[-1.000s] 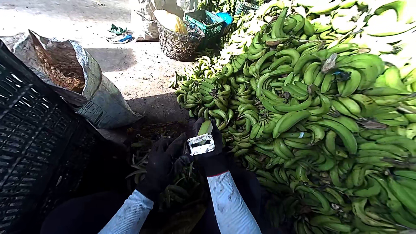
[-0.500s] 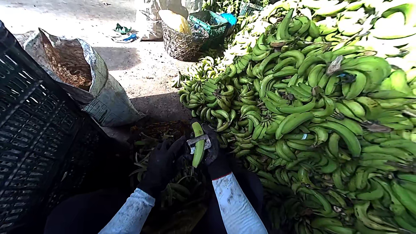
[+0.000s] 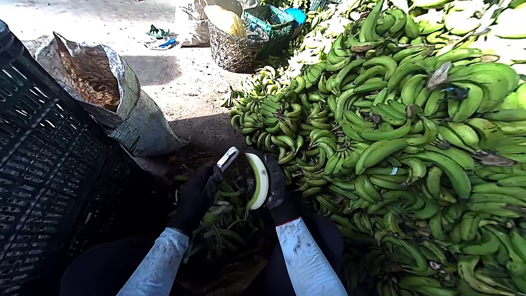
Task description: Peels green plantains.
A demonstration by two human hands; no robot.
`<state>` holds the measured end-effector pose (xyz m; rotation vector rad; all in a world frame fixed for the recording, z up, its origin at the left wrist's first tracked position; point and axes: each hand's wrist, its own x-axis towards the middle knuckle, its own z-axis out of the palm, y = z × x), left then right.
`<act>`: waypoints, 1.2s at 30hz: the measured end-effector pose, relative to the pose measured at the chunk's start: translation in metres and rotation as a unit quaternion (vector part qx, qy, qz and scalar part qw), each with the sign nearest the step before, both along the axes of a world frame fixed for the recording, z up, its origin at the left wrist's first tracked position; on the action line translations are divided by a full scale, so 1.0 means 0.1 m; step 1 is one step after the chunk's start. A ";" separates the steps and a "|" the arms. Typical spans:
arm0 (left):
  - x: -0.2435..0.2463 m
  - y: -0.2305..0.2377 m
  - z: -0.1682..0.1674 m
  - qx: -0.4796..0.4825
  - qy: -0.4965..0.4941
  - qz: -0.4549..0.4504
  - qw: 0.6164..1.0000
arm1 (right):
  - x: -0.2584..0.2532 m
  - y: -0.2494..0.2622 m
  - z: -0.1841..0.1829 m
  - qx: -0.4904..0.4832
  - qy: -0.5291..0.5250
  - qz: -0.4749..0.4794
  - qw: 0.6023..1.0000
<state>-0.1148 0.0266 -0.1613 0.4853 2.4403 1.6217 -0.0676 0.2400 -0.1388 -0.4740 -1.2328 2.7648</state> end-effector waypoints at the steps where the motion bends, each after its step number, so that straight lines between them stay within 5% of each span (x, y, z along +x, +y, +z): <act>1: 0.03 0.00 0.00 -0.027 0.044 -0.032 0.998 | -0.01 0.07 -0.04 -0.007 0.004 -0.020 1.000; 4: 0.21 0.03 0.08 -0.105 0.175 -0.112 0.973 | 0.05 0.24 -0.17 0.028 0.050 -0.052 0.997; 8: 0.40 0.14 0.07 -0.146 0.296 -0.162 0.930 | 0.09 0.37 -0.24 -0.166 0.014 0.084 0.982; 10: 0.43 0.19 0.09 -0.171 0.263 -0.184 0.931 | 0.10 0.30 -0.19 -0.156 -0.037 0.089 0.983; 15: 0.30 0.23 0.04 -0.187 0.105 -0.120 0.969 | 0.15 0.02 -0.27 0.088 0.003 0.014 0.996; 21: 0.01 0.00 -0.09 -0.068 -0.013 0.054 0.996 | 0.16 -0.10 -0.13 0.051 -0.039 0.022 0.998; 24: 0.02 -0.11 0.02 0.011 -0.053 -0.022 0.998 | 0.15 0.02 -0.15 0.021 -0.045 0.024 0.998; 28: 0.22 -0.11 0.16 0.062 -0.079 -0.260 0.960 | 0.18 0.15 -0.24 0.150 0.020 0.001 0.988; 30: 0.33 -0.06 0.20 0.020 -0.078 -0.315 0.946 | 0.14 0.17 -0.24 0.057 -0.028 0.037 0.997; 33: 0.38 0.01 0.18 -0.080 -0.023 -0.281 0.956 | 0.14 0.12 -0.30 0.002 -0.036 0.071 0.997; 36: 0.35 0.10 0.10 -0.174 0.076 -0.161 0.969 | 0.22 0.03 -0.33 0.122 0.018 0.050 0.991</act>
